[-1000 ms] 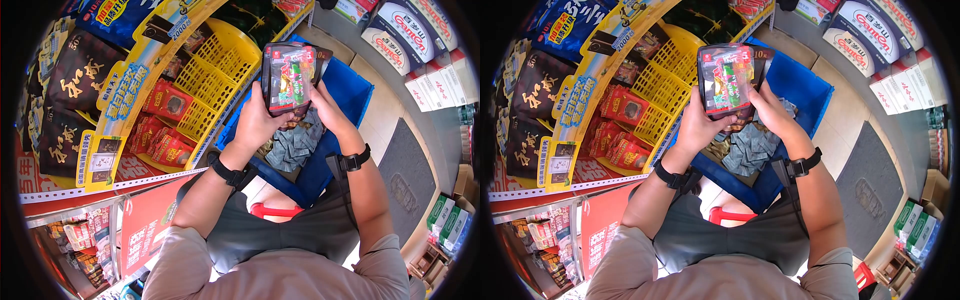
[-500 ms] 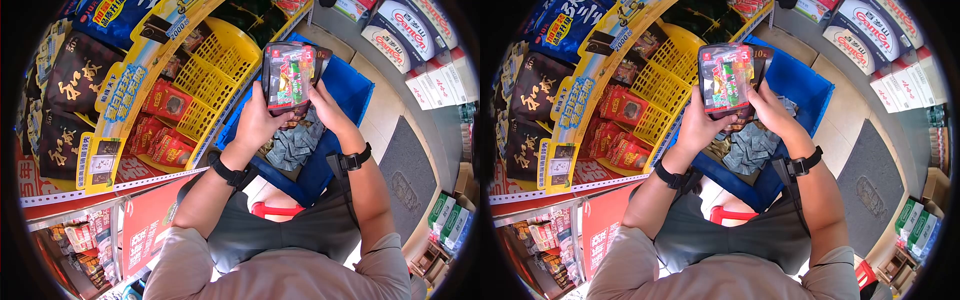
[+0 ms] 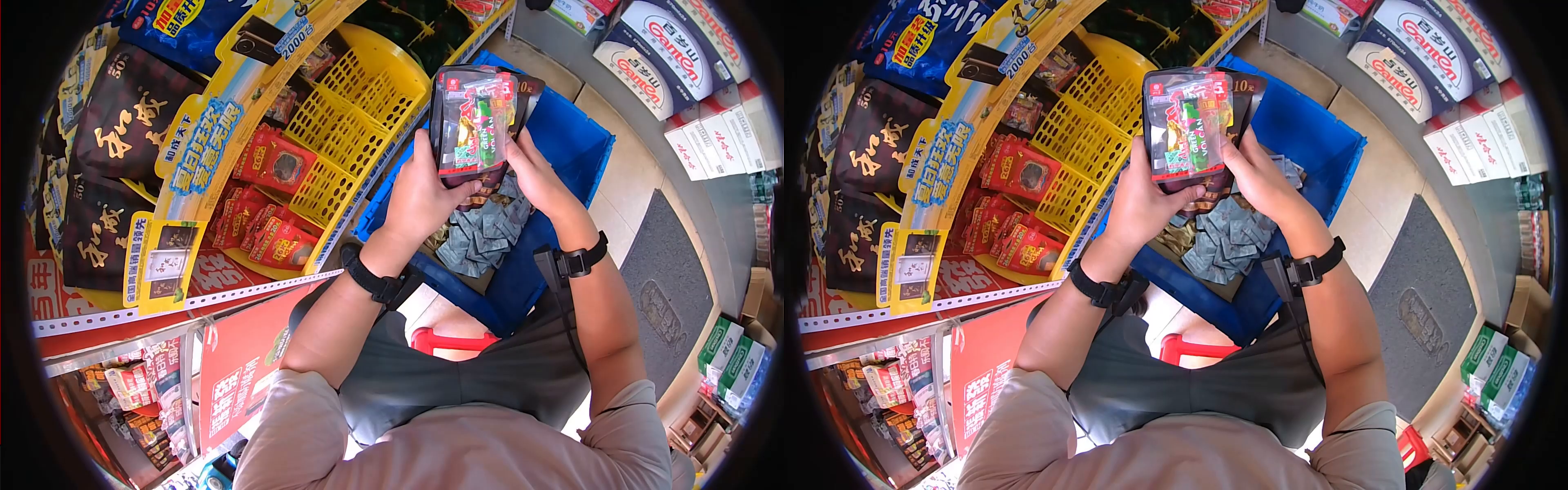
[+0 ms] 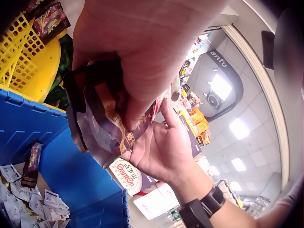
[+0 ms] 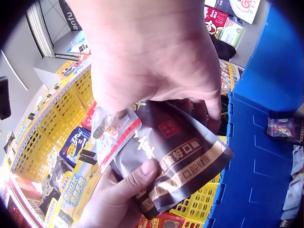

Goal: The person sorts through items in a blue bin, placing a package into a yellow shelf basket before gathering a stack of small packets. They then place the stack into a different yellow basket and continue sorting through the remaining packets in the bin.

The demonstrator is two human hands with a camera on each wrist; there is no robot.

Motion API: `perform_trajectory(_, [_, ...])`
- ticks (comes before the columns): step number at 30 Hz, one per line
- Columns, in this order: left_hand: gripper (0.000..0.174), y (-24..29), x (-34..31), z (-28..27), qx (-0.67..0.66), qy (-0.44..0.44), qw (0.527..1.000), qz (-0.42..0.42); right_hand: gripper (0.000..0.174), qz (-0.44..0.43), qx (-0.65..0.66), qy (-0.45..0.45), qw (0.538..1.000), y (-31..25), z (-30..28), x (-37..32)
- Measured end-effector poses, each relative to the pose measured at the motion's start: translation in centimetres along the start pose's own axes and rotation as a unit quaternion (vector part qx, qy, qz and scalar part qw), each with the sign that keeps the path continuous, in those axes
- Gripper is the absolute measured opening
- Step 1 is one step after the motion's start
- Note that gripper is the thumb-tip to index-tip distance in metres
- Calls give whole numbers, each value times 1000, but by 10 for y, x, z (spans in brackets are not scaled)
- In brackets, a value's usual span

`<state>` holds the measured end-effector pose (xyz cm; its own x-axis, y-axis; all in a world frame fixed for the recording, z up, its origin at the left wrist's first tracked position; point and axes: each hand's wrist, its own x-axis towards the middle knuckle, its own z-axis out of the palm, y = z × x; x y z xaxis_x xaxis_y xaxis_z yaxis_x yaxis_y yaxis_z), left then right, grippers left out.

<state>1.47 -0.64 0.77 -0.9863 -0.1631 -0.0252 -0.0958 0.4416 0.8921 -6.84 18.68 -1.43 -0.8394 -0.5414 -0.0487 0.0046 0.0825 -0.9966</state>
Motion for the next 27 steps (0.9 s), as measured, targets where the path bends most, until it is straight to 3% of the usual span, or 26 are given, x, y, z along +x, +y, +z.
perform_trajectory(5, [79, -4, 0, 2, 39, 11, 999, 5, 66, 0, 7, -2, 1000, -1, 1, 1])
perform_trajectory(8, [90, -7, 1, 1, 28, 2, 999, 40, 66, 4, 0, 2, 1000, -6, 3, -1])
perform_trajectory(11, [90, -12, 1, 3, 60, 20, 995, 73, 67, -11, -47, 2, 999, 1, -1, 0])
perform_trajectory(15, [83, -5, 0, 2, 15, -5, 999, 42, 71, 71, -77, 9, 994, -17, 1, -4])
perform_trajectory(18, [78, -14, 2, 6, -10, -14, 999, 39, 75, 49, -54, 8, 997, -8, 3, -2])
perform_trajectory(20, [77, -9, 1, 6, 18, 9, 996, 85, 77, 35, -48, 9, 998, -5, 2, -2])
perform_trajectory(27, [78, -3, -2, 8, 15, 5, 998, 53, 76, 38, -98, 25, 994, -13, 1, -7])
